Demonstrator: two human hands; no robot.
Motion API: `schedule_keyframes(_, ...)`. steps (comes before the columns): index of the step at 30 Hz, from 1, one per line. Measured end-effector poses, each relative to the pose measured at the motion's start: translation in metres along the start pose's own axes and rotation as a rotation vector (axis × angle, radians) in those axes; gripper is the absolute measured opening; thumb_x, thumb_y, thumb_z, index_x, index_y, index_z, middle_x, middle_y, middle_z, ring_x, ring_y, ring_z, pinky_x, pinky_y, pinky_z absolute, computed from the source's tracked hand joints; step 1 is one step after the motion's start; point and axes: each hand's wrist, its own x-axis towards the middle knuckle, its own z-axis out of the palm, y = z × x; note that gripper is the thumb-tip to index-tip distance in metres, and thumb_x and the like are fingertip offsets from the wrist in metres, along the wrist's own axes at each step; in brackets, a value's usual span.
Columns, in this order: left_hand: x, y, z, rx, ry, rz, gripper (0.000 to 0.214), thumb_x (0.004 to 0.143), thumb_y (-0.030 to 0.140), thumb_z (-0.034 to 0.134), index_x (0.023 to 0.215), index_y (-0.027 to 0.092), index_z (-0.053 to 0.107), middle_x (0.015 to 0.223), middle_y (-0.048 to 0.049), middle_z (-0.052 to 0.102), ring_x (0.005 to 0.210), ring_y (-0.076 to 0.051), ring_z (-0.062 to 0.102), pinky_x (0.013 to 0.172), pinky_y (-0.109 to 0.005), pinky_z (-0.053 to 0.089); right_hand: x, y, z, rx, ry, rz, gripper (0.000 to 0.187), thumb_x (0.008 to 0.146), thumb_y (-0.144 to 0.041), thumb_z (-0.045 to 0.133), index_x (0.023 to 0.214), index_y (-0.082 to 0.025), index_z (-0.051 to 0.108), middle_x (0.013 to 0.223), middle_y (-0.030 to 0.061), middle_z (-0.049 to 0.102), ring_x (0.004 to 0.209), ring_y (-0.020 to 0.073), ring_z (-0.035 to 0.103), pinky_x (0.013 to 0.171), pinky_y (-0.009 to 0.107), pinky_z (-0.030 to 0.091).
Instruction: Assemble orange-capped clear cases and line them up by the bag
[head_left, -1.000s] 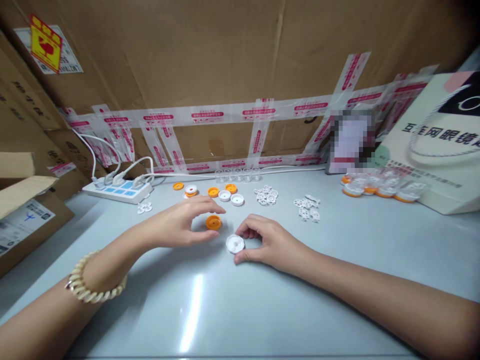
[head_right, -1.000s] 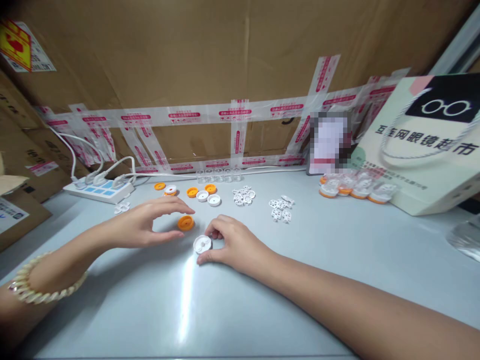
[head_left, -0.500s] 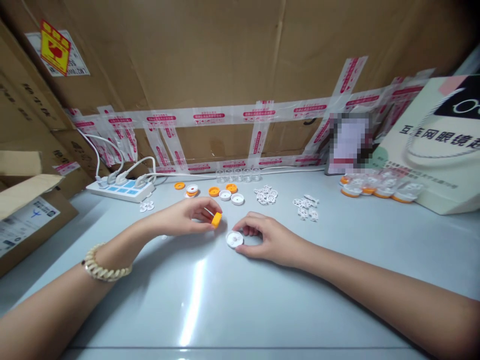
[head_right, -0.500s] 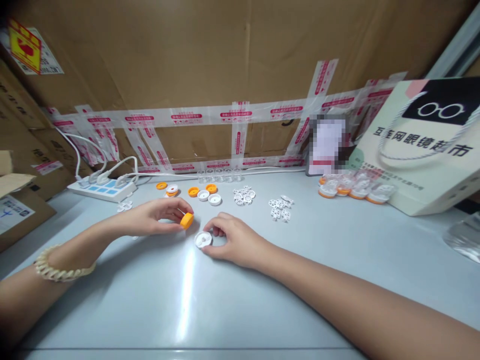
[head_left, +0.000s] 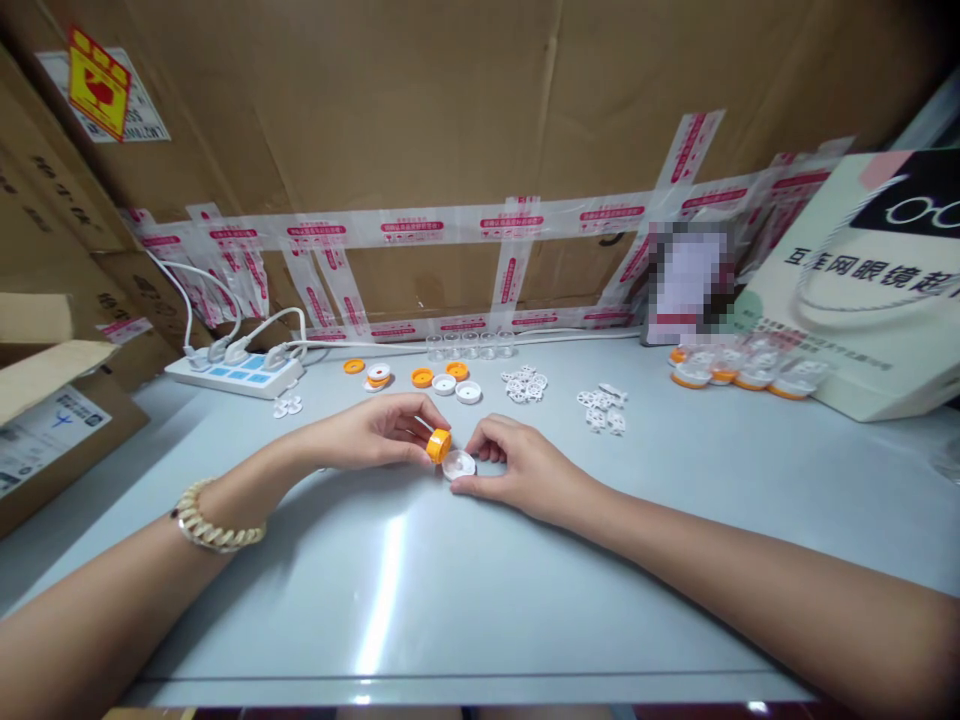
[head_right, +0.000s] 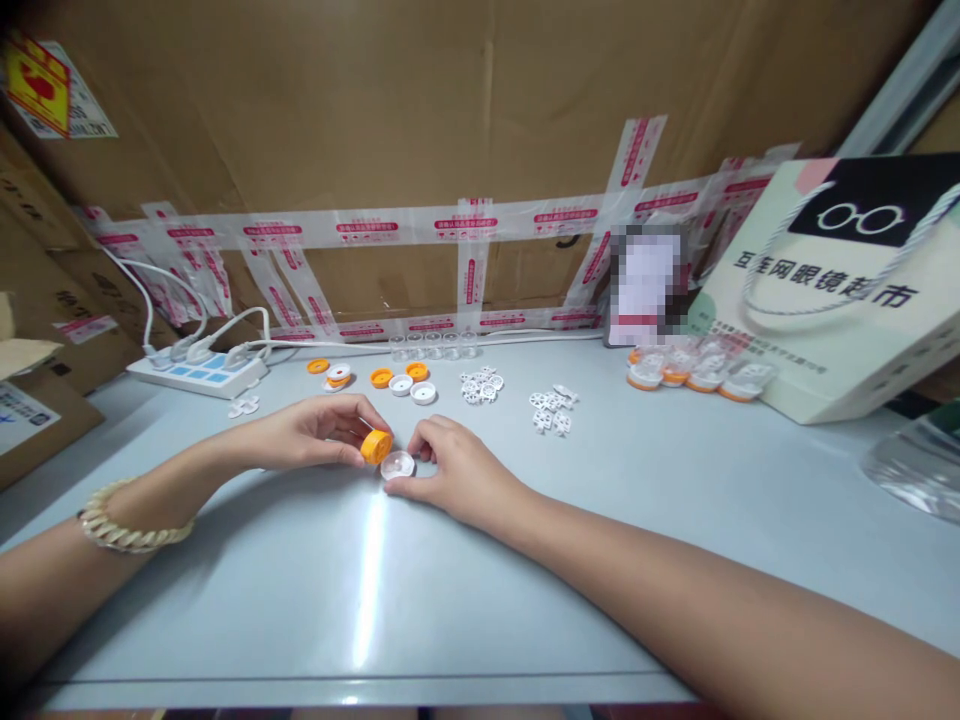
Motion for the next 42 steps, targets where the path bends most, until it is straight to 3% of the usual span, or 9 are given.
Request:
schedule_keyframes(8,0.0,0.001,0.002,0.105,-0.039,-0.001,0.025,0.077,0.015,0.06,0.101,0.014,0.052,0.097,-0.0067,0.063,0.089,-0.015,0.061,0.083,-0.035,0.049,0.001,-0.002,0.002,-0.014,0.016,0.01,0.031,0.063,-0.038,0.072,0.068,-0.018,0.048,0.075,-0.001,0.052,0.069,0.0131,0.048,0.06,0.024,0.036)
schedule_keyframes(20,0.001,0.006,0.006,0.378,-0.013,0.153,0.021,0.08,0.015,0.058,0.101,0.013,0.058,0.103,-0.0088,0.06,0.097,-0.016,0.058,0.09,-0.034,0.048,0.001,0.001,0.004,-0.014,0.037,-0.023,0.029,0.063,-0.035,0.073,0.067,-0.018,0.05,0.072,-0.0019,0.052,0.066,0.012,0.047,0.059,0.023,0.035)
schedule_keyframes(30,0.0,0.015,0.013,0.676,-0.005,0.186,0.02,0.082,0.016,0.055,0.101,0.017,0.061,0.101,-0.0065,0.061,0.094,-0.016,0.057,0.084,-0.029,0.046,0.0,0.001,0.005,-0.007,0.046,-0.021,0.029,0.062,-0.035,0.074,0.066,-0.018,0.051,0.071,-0.0018,0.054,0.065,0.0121,0.047,0.059,0.023,0.035)
schedule_keyframes(42,0.003,0.03,0.027,1.002,-0.059,0.194,0.033,0.078,0.002,0.046,0.105,0.017,0.059,0.095,-0.0058,0.063,0.084,-0.016,0.059,0.072,-0.024,0.046,0.002,0.001,0.003,0.02,0.003,0.026,0.031,0.056,-0.035,0.077,0.066,-0.018,0.053,0.067,-0.0036,0.05,0.063,0.0112,0.045,0.057,0.022,0.035)
